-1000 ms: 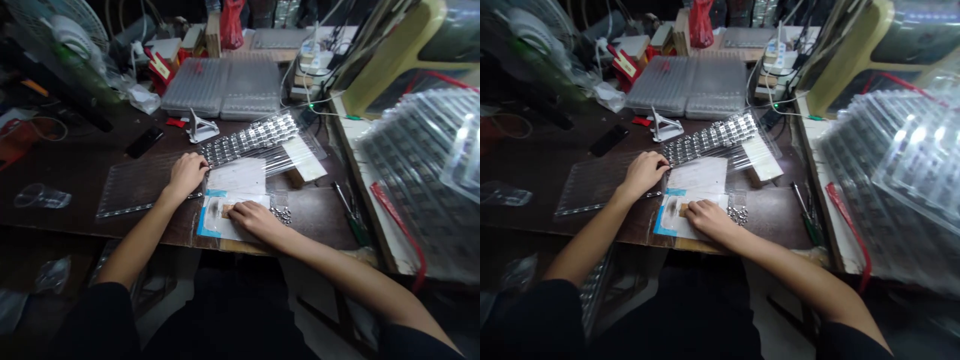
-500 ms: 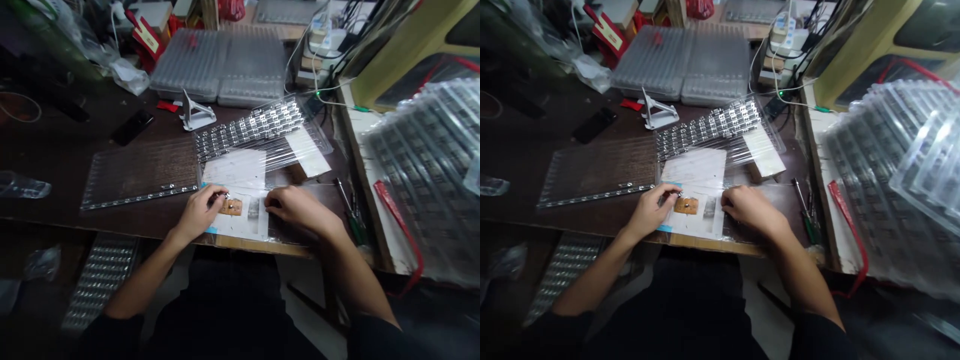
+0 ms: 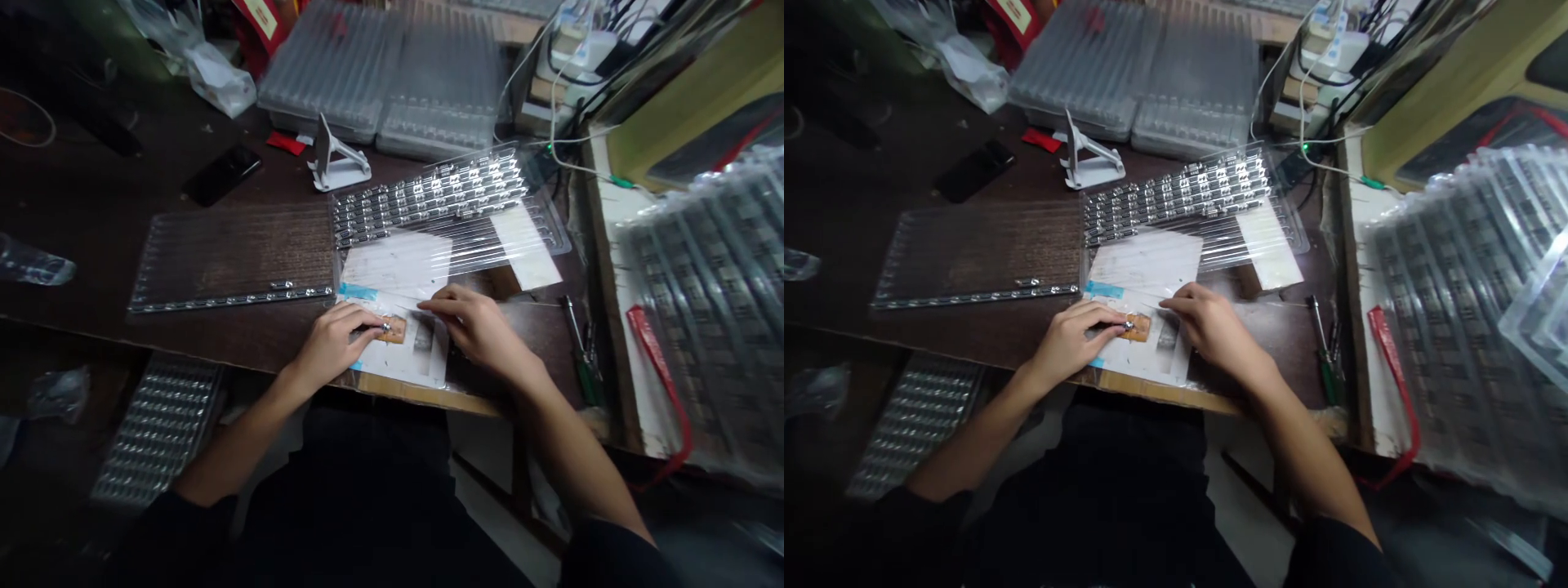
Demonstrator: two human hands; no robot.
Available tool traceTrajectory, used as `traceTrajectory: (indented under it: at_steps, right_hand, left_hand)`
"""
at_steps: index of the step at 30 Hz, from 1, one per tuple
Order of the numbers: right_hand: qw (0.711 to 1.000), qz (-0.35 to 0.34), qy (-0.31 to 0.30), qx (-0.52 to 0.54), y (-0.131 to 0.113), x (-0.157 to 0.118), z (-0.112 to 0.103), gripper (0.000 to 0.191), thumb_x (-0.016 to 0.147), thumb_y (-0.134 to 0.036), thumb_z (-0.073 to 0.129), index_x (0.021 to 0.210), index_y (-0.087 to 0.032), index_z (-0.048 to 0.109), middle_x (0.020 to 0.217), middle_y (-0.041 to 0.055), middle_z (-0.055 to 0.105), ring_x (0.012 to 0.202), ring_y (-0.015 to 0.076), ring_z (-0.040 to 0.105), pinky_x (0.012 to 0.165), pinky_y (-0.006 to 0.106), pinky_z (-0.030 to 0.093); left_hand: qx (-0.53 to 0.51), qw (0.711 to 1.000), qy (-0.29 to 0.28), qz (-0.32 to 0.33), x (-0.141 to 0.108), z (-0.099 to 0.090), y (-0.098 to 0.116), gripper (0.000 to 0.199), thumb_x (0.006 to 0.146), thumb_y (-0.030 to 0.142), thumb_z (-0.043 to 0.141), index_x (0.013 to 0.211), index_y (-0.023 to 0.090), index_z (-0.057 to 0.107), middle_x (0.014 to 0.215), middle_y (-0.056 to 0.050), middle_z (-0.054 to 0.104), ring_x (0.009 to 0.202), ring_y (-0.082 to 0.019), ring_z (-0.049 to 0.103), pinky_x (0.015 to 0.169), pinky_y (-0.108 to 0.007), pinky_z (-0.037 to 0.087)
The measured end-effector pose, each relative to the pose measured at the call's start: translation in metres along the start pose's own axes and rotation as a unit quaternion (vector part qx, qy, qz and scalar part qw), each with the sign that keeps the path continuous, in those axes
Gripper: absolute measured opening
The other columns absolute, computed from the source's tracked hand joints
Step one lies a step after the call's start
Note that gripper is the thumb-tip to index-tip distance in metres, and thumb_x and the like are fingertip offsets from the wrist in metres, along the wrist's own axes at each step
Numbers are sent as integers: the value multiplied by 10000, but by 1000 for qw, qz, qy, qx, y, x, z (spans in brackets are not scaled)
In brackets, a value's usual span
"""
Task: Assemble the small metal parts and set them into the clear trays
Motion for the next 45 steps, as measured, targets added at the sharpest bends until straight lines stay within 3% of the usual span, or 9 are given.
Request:
traceTrajectory:
  at_steps: [6, 12, 14, 18, 26, 29, 33, 38, 45]
  right_hand:
    - [998, 28, -20, -43, -7, 5, 41, 292, 895, -123, 493, 1046, -169, 739, 989, 107, 722, 840, 200, 675, 767, 298, 532]
    - [999, -36, 16, -5, -17, 10, 52, 249, 909, -131, 478, 1017, -162, 699, 944, 109, 689, 867, 209, 647, 791, 333, 543]
    - [997, -79, 16, 6, -21, 9, 54, 248, 926, -131, 467, 1034, -176, 685, 944, 101, 678, 872, 202, 635, 788, 332, 546]
    - [984, -135, -16, -115, -29, 4, 61, 265, 977, -154, 439, 1129, -163, 656, 997, 123, 665, 894, 220, 601, 772, 349, 537]
    - [959, -145, -76, -233, -42, 3, 65, 256, 983, -124, 440, 1099, -131, 669, 980, 129, 660, 890, 233, 596, 758, 355, 528]
    - [974, -119, -79, -173, -38, 4, 57, 266, 977, -148, 481, 1182, -170, 648, 1035, 111, 665, 919, 217, 615, 764, 325, 521]
    - [994, -13, -49, -96, -14, 0, 17, 204, 958, -247, 548, 1099, -193, 686, 1049, 81, 687, 848, 172, 647, 704, 267, 486]
    - [968, 147, -113, -171, 29, -15, -20, 110, 861, -309, 660, 903, -230, 724, 839, 23, 734, 731, 185, 654, 614, 267, 405]
    - [968, 139, -136, -161, 35, -18, -18, 101, 854, -248, 611, 826, -215, 702, 784, 32, 726, 682, 180, 643, 606, 266, 403]
  left_hand:
    - [-2, 1000, -15, 8, 0, 4, 1, 100, 928, 254, 603, 928, 218, 696, 935, -54, 736, 910, -205, 667, 852, -370, 512]
    - [31, 993, 96, -65, -4, -15, -5, 105, 935, 271, 584, 924, 211, 669, 959, -53, 728, 959, -212, 657, 897, -363, 494]
    - [72, 993, 57, -71, -7, -14, -7, 91, 928, 270, 594, 945, 218, 667, 985, -45, 727, 953, -221, 644, 884, -370, 474]
    - [127, 989, -9, -70, -12, -10, -9, 105, 918, 276, 611, 1000, 240, 665, 1057, -34, 720, 979, -237, 617, 863, -374, 437]
    - [109, 988, 52, -99, -9, -12, -10, 113, 929, 271, 588, 1004, 212, 649, 1029, -48, 717, 978, -232, 633, 888, -364, 454]
    - [107, 986, 76, -101, -5, -12, -4, 114, 926, 278, 588, 1001, 211, 643, 1006, -51, 714, 960, -228, 637, 882, -360, 467]
    - [81, 991, 87, -61, 3, -3, 11, 87, 915, 268, 611, 964, 202, 643, 959, -45, 712, 917, -212, 637, 852, -348, 465]
    - [58, 997, 46, -9, 10, 13, 22, 67, 891, 264, 660, 909, 199, 665, 881, -30, 716, 851, -198, 624, 811, -342, 447]
    - [61, 998, 14, -15, 10, 17, 19, 32, 879, 241, 675, 886, 210, 669, 905, -21, 722, 879, -195, 625, 829, -348, 430]
Point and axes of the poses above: each hand's wrist, its own x-axis towards the middle knuckle, its own z-axis out of the palm, y = z × x, the point moved 5 cm from there along x, towards the middle knuckle
